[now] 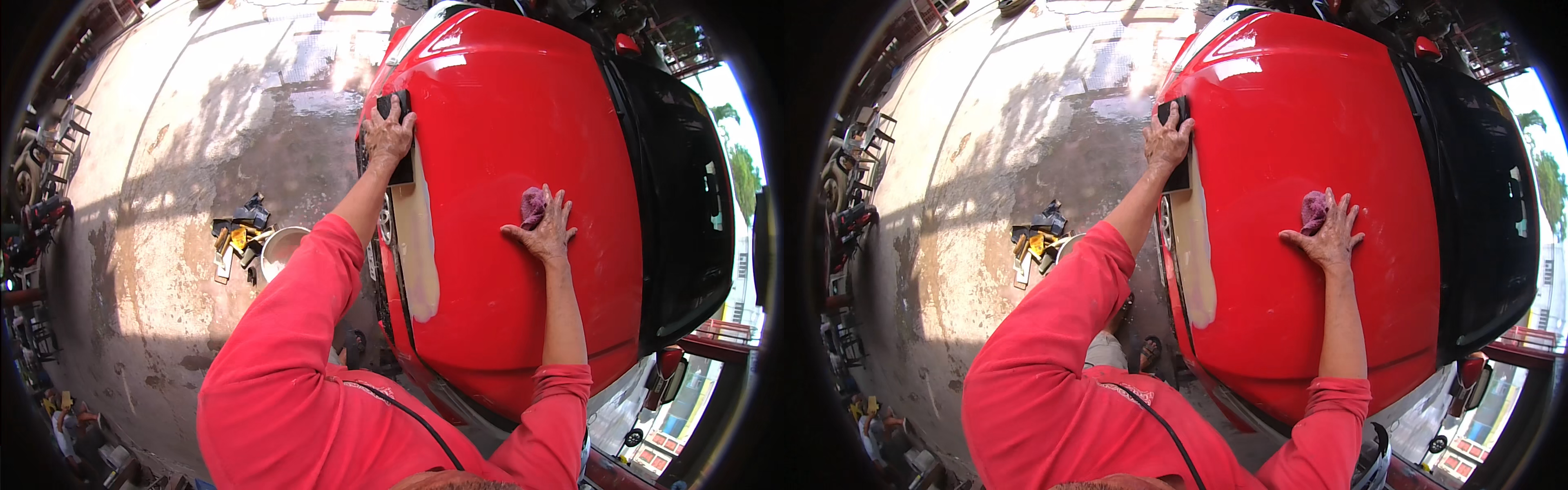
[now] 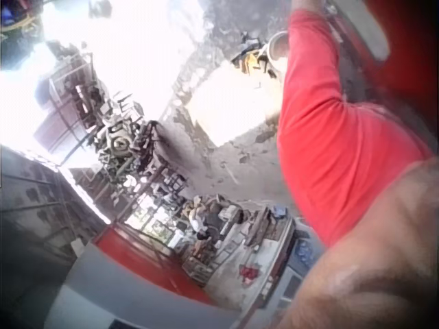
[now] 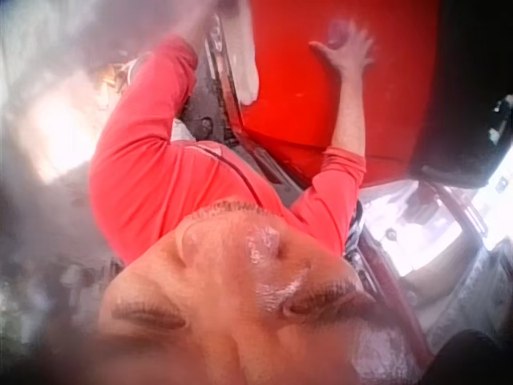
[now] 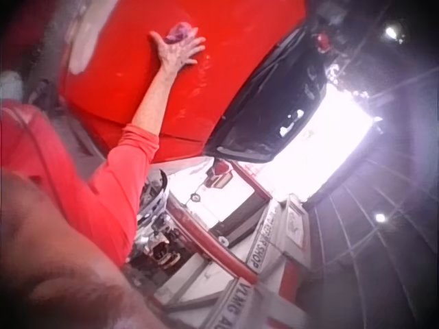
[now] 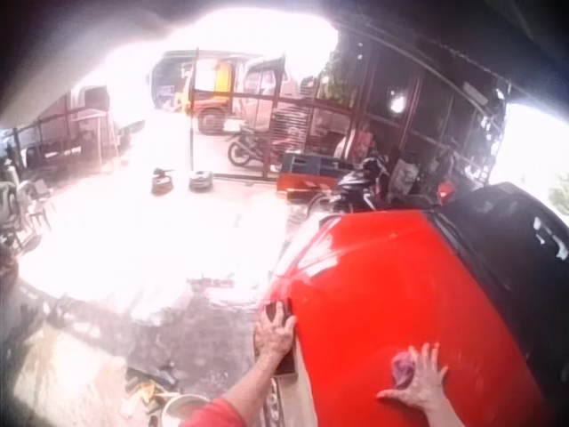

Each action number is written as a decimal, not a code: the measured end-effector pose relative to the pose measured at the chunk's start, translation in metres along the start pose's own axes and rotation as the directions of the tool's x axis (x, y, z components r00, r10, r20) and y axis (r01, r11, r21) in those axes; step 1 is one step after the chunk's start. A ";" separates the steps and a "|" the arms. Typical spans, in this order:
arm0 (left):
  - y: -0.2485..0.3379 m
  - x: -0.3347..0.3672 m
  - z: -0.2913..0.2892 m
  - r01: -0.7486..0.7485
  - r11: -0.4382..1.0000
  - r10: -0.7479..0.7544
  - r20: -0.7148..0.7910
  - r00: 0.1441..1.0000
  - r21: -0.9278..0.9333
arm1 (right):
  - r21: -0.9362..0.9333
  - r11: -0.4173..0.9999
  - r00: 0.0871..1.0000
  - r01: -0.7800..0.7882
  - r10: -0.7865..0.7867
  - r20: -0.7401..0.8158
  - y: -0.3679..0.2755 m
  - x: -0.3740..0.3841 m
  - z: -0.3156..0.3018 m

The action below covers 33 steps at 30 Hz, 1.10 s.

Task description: The person sands a red car hood using a sanding block and wipes the surface with a cloth. They repeatedly dip the sanding block into a bucket of water and continue sanding the same area.

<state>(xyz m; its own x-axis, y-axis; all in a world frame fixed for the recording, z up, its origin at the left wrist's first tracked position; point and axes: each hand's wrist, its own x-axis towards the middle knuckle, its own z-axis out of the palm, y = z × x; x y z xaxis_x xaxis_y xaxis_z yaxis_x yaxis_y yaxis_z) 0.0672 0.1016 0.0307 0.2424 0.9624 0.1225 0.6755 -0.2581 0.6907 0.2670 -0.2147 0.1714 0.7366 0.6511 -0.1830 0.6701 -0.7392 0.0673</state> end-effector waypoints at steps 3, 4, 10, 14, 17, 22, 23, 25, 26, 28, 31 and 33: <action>0.021 -0.146 -0.019 -0.194 0.981 0.195 0.129 0.972 -0.018 | -0.020 0.998 0.994 -0.062 0.064 0.083 0.001 -0.007 -0.017; 0.013 -0.177 -0.028 -0.310 0.951 0.311 0.099 0.945 -0.024 | -0.020 0.998 0.993 -0.064 0.066 0.100 -0.001 -0.008 -0.021; 0.002 -0.010 -0.028 -0.036 0.998 0.043 0.122 0.992 -0.054 | 0.002 1.000 0.992 -0.023 0.023 0.126 -0.016 0.006 -0.019; 0.026 -0.022 -0.009 0.005 0.999 -0.004 0.021 1.000 -0.033 | -0.012 1.000 0.991 -0.026 0.028 0.133 -0.015 0.004 -0.028; 0.050 -0.147 -0.027 -0.337 0.940 0.341 0.181 0.923 -0.053 | -0.027 0.997 0.985 -0.077 0.080 0.150 -0.004 -0.003 -0.025; 0.018 -0.061 -0.020 -0.243 0.961 0.250 0.039 0.967 -0.128 | 0.013 0.999 0.989 -0.049 0.046 0.144 -0.004 0.000 -0.016; 0.013 -0.025 -0.022 -0.033 0.994 0.042 0.090 0.995 -0.103 | 0.017 0.999 0.989 -0.035 0.033 0.143 -0.009 0.004 -0.016; 0.011 0.012 -0.018 0.151 0.988 -0.152 -0.033 0.988 -0.036 | 0.007 1.000 0.991 -0.026 0.025 0.133 -0.015 0.009 -0.020; 0.011 0.004 -0.011 0.141 0.990 -0.142 -0.015 0.990 -0.024 | 0.001 1.000 0.991 -0.020 0.020 0.129 -0.019 0.012 -0.022; 0.030 -0.060 -0.014 -0.032 0.999 0.033 0.038 0.999 -0.010 | -0.014 0.999 0.990 -0.045 0.047 0.134 -0.010 0.005 -0.021; 0.025 -0.158 -0.026 -0.506 0.862 0.507 0.055 0.860 -0.022 | -0.015 0.998 0.987 -0.069 0.070 0.141 0.000 0.001 -0.023; 0.009 -0.135 -0.034 -0.534 0.836 0.548 0.155 0.822 -0.122 | -0.020 0.997 0.989 -0.079 0.081 0.126 0.001 -0.001 -0.022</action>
<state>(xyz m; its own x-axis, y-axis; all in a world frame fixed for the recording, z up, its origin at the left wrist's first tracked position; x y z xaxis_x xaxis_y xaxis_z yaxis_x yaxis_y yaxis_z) 0.0167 -0.0276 0.0448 0.6776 0.6366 0.3683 0.3507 -0.7198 0.5991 0.2690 -0.2123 0.1933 0.7708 0.5624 -0.2992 0.6116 -0.7847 0.1007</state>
